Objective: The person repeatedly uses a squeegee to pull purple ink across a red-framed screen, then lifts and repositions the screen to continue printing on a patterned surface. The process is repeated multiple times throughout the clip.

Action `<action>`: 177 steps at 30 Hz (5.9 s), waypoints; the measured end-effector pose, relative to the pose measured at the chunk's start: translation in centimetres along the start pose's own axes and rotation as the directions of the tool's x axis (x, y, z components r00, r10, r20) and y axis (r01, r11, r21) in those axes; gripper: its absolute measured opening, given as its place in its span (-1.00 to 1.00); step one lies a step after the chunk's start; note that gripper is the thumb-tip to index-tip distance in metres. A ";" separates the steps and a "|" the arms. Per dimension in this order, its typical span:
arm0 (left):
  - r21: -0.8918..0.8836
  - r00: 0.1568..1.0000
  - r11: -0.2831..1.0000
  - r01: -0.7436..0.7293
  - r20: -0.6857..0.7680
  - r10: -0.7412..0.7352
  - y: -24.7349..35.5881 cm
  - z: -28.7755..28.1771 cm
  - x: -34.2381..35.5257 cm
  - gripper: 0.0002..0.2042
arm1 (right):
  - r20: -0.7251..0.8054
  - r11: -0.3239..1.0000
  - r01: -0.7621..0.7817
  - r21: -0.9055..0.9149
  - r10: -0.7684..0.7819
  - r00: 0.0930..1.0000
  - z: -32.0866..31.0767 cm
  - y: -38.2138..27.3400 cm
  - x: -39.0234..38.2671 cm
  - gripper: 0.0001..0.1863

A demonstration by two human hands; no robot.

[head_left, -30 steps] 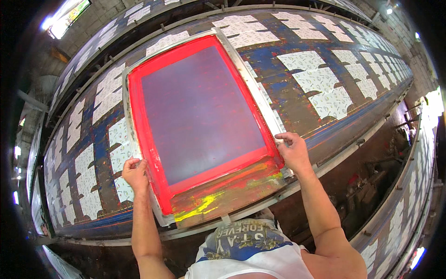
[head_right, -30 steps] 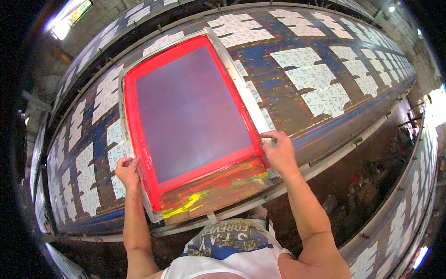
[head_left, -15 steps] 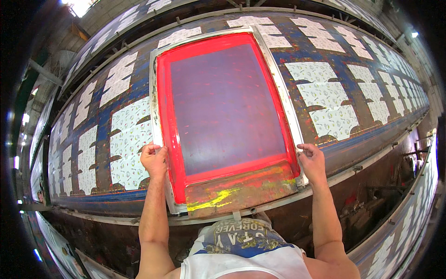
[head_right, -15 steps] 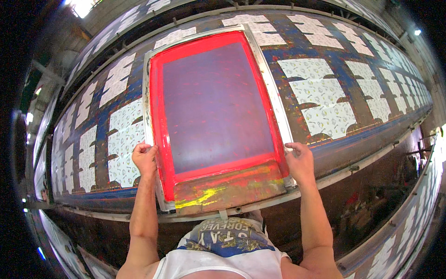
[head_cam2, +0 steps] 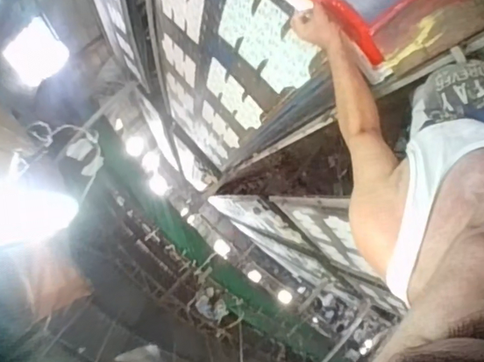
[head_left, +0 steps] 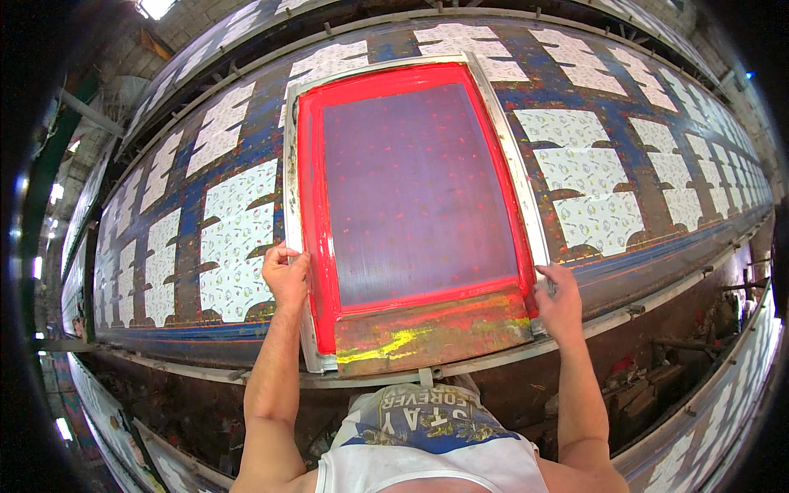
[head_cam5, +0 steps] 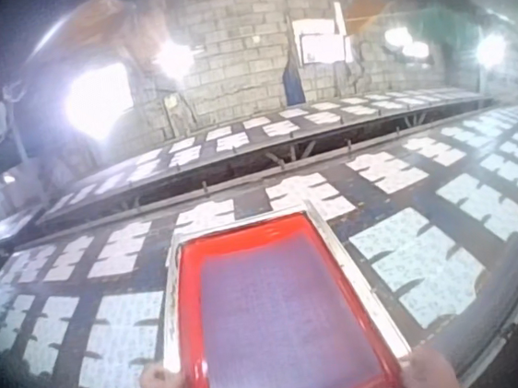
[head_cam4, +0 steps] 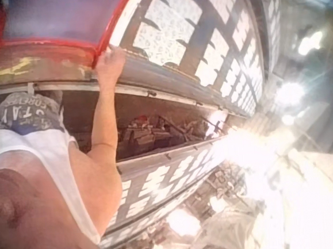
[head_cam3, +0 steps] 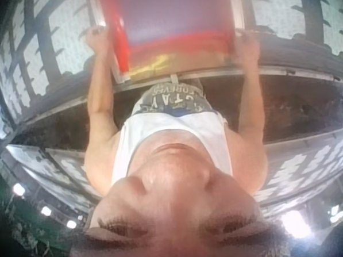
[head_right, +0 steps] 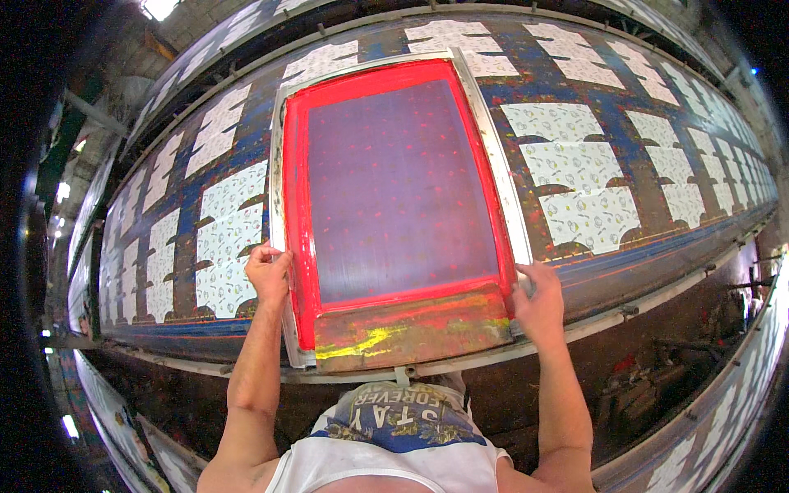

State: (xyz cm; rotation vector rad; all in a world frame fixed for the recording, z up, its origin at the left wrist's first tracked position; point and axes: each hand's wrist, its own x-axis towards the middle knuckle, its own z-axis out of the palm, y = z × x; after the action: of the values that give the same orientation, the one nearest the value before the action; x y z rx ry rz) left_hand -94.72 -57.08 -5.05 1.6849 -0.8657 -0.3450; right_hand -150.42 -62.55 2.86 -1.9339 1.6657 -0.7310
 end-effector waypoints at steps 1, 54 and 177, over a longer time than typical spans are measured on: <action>0.007 1.000 1.000 -0.016 0.001 0.016 0.0 0.1 0.0 -0.74 | -0.010 0.981 0.118 -0.156 -0.121 0.993 0.2 -0.9 -1.0 -0.49; 0.493 0.984 0.852 -0.176 0.087 0.153 1.5 1.7 -0.8 -0.67 | 0.335 0.562 0.735 -0.379 -0.657 0.675 15.9 -16.5 18.7 -0.49; -0.038 0.986 0.994 0.105 0.131 -0.100 -0.6 0.5 2.0 -0.77 | -0.009 0.986 -0.026 0.167 0.028 1.000 -5.9 -0.2 2.6 -0.67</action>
State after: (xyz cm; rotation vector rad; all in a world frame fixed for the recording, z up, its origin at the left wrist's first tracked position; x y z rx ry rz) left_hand -93.44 -58.75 -5.34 1.6831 -0.8610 -0.5450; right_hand -153.94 -65.16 7.65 -1.7906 1.5805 -0.8441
